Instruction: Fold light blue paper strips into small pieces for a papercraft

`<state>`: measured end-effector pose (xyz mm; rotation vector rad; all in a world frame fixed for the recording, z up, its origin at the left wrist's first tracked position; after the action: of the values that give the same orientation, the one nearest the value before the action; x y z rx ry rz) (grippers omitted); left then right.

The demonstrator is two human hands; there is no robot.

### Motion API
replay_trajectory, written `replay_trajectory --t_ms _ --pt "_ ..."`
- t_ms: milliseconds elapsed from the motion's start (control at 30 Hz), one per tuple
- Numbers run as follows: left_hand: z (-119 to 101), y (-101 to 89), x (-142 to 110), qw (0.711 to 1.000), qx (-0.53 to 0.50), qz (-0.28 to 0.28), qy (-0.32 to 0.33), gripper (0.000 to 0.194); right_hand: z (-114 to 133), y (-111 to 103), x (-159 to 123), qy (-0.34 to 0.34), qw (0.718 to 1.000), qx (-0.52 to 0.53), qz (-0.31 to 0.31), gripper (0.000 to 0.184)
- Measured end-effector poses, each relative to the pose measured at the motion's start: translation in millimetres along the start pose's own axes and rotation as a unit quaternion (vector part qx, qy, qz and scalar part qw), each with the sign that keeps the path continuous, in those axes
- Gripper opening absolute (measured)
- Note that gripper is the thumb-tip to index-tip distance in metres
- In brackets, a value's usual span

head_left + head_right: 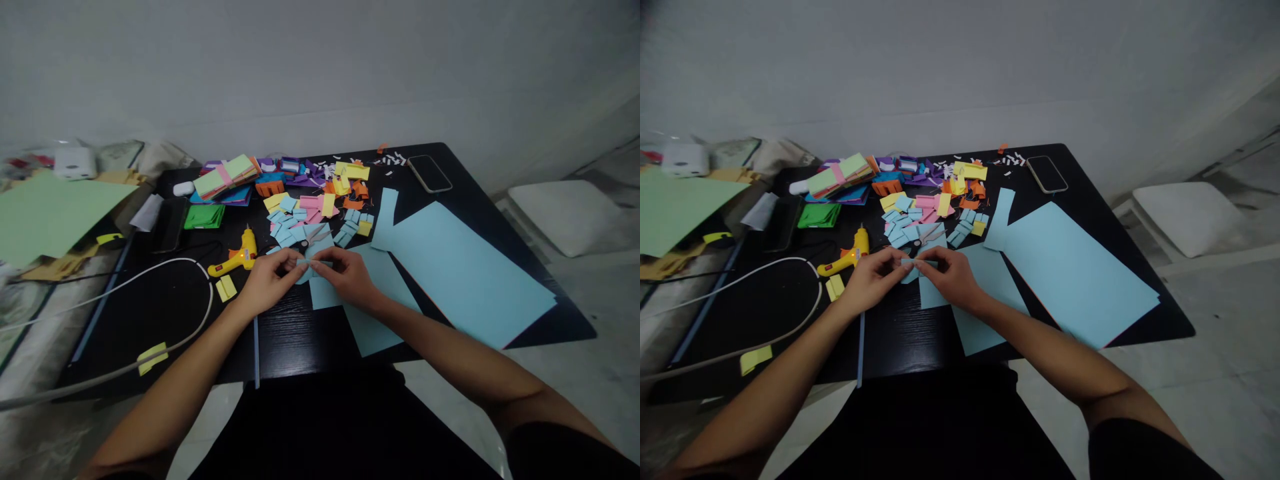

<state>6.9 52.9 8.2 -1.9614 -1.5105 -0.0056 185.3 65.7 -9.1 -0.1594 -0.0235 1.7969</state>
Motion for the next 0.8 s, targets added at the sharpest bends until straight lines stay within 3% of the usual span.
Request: replay_trajectory --t_ms 267,500,600,700,800 --pt "-4.7 0.1 0.8 0.999 0.009 0.046 -0.002 0.022 0.7 2.9 1.5 0.003 0.999 0.016 0.05 0.022" --pt "0.1 0.5 -1.3 0.999 -0.015 -0.031 -0.01 0.018 -1.0 2.6 1.9 0.021 0.998 -0.01 0.059 0.018" --pt "-0.2 0.7 -1.2 0.997 -0.028 -0.068 -0.013 0.025 -3.9 5.8 2.4 0.039 0.996 0.002 0.084 0.017" --pt "2.0 4.0 -0.1 0.99 -0.107 -0.088 -0.031 0.039 -5.4 6.8 4.2 0.057 0.993 0.052 0.09 0.021" --pt "6.3 8.2 1.5 0.977 -0.184 -0.095 -0.057 0.038 -5.7 6.1 5.6 0.067 0.99 0.095 0.081 0.025"
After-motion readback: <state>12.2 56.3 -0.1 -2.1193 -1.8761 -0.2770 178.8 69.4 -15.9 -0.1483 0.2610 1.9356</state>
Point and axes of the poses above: each hand's wrist, its own x-axis towards the middle knuckle, its own y-axis out of the palm, z = x × y, the point moved 5 cm from there along x, towards the middle knuckle, and after that the axes turned 13 degrees about y, right-handed, at the moved point
